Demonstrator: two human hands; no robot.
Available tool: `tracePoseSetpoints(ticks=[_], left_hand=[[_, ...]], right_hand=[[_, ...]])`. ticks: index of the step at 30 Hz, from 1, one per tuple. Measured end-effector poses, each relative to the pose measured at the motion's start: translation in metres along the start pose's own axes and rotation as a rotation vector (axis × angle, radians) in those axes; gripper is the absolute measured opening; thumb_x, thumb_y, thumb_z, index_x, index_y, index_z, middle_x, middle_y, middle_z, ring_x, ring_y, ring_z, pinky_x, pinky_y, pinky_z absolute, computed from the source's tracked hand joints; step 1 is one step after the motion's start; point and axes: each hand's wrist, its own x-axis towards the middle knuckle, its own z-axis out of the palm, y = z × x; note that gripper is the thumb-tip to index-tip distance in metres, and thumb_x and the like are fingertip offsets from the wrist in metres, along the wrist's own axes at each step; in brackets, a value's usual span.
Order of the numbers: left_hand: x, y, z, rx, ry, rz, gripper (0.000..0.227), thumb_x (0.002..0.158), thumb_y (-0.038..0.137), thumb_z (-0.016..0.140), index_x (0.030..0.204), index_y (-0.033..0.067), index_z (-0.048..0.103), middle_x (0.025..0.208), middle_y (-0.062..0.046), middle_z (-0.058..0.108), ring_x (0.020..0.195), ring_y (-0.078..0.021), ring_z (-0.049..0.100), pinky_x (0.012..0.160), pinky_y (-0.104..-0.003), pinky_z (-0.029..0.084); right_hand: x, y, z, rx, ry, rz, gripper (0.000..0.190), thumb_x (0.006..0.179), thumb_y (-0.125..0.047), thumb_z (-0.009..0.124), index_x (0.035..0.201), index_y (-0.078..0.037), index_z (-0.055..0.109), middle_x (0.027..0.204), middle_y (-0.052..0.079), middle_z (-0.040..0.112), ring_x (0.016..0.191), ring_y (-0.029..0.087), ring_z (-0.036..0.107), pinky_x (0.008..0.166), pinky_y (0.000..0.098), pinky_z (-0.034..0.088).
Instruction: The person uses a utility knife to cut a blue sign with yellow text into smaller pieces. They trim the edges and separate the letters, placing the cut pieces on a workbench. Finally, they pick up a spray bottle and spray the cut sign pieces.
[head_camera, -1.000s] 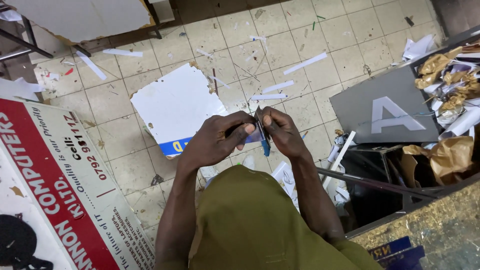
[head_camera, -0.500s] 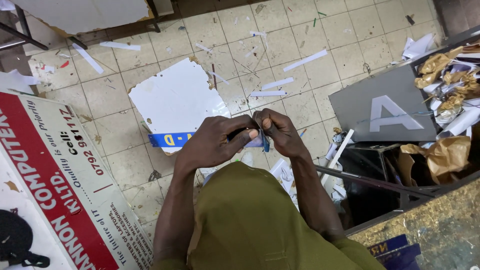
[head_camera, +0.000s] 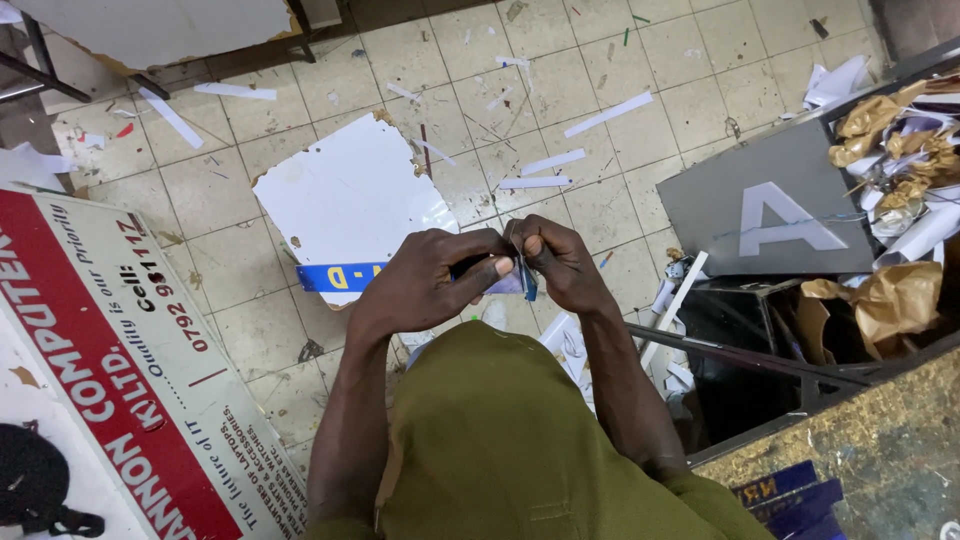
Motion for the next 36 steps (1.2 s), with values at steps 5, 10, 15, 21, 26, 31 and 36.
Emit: tracePoseSetpoints(ticks=[5, 10, 15, 21, 26, 31, 36], left_hand=[[0.0, 0.0, 0.0, 0.001, 0.008, 0.005, 0.014, 0.114, 0.016, 0.064, 0.11, 0.0128, 0.076, 0.064, -0.01, 0.075, 0.048, -0.0261, 0.058, 0.056, -0.039, 0.052], [0.0, -0.003, 0.001, -0.02, 0.004, -0.02, 0.014, 0.112, 0.014, 0.063, 0.109, 0.0117, 0.076, 0.065, -0.012, 0.076, 0.05, -0.0274, 0.06, 0.058, -0.04, 0.053], [0.001, -0.002, 0.004, -0.037, 0.022, -0.044, 0.016, 0.114, 0.016, 0.062, 0.111, 0.0102, 0.076, 0.07, -0.014, 0.079, 0.053, -0.0276, 0.065, 0.061, -0.041, 0.056], [0.003, -0.008, 0.012, -0.136, 0.127, -0.093, 0.023, 0.122, 0.022, 0.053, 0.116, 0.0094, 0.072, 0.079, -0.016, 0.082, 0.064, -0.0262, 0.076, 0.068, -0.042, 0.063], [0.007, -0.033, 0.017, -0.309, 0.226, -0.12, 0.016, 0.116, 0.023, 0.07, 0.118, 0.0073, 0.069, 0.082, -0.014, 0.08, 0.071, -0.02, 0.076, 0.077, -0.036, 0.065], [0.007, -0.044, 0.014, -0.41, 0.263, -0.121, 0.018, 0.114, 0.021, 0.074, 0.118, 0.0044, 0.069, 0.083, -0.015, 0.079, 0.073, -0.0196, 0.076, 0.079, -0.037, 0.065], [0.007, -0.056, 0.01, -0.486, 0.305, -0.069, 0.016, 0.112, 0.019, 0.077, 0.114, 0.004, 0.07, 0.086, -0.013, 0.078, 0.079, -0.0176, 0.077, 0.083, -0.036, 0.067]], right_hand=[[0.002, -0.004, 0.002, -0.009, 0.01, -0.007, 0.037, 0.126, -0.027, 0.042, 0.094, -0.015, 0.054, 0.076, -0.002, 0.043, 0.073, 0.011, 0.035, 0.074, 0.0345, 0.042], [0.002, -0.009, 0.003, -0.047, 0.017, 0.01, 0.036, 0.126, -0.026, 0.044, 0.095, -0.013, 0.056, 0.077, -0.004, 0.042, 0.073, 0.01, 0.037, 0.074, 0.0331, 0.043], [0.003, -0.012, 0.003, -0.073, 0.04, 0.022, 0.039, 0.126, -0.026, 0.043, 0.093, -0.013, 0.057, 0.075, -0.003, 0.04, 0.069, 0.011, 0.037, 0.071, 0.0322, 0.042], [0.01, -0.025, 0.018, -0.082, 0.157, 0.061, 0.038, 0.127, -0.028, 0.042, 0.095, -0.014, 0.058, 0.072, -0.001, 0.046, 0.066, 0.009, 0.045, 0.071, 0.0307, 0.047], [0.005, 0.036, 0.011, 0.469, 0.591, 0.336, 0.019, 0.124, -0.026, 0.05, 0.122, -0.009, 0.058, 0.105, 0.009, 0.068, 0.09, 0.017, 0.07, 0.07, 0.0299, 0.064], [-0.022, 0.116, -0.007, 0.817, 0.574, 0.477, 0.038, 0.117, -0.007, 0.058, 0.154, 0.001, 0.054, 0.146, 0.017, 0.071, 0.125, 0.025, 0.074, 0.11, 0.0434, 0.062], [-0.018, 0.085, 0.002, 0.737, 0.456, 0.386, 0.057, 0.111, 0.001, 0.065, 0.164, -0.002, 0.045, 0.16, 0.031, 0.056, 0.144, 0.037, 0.067, 0.124, 0.0537, 0.056]])
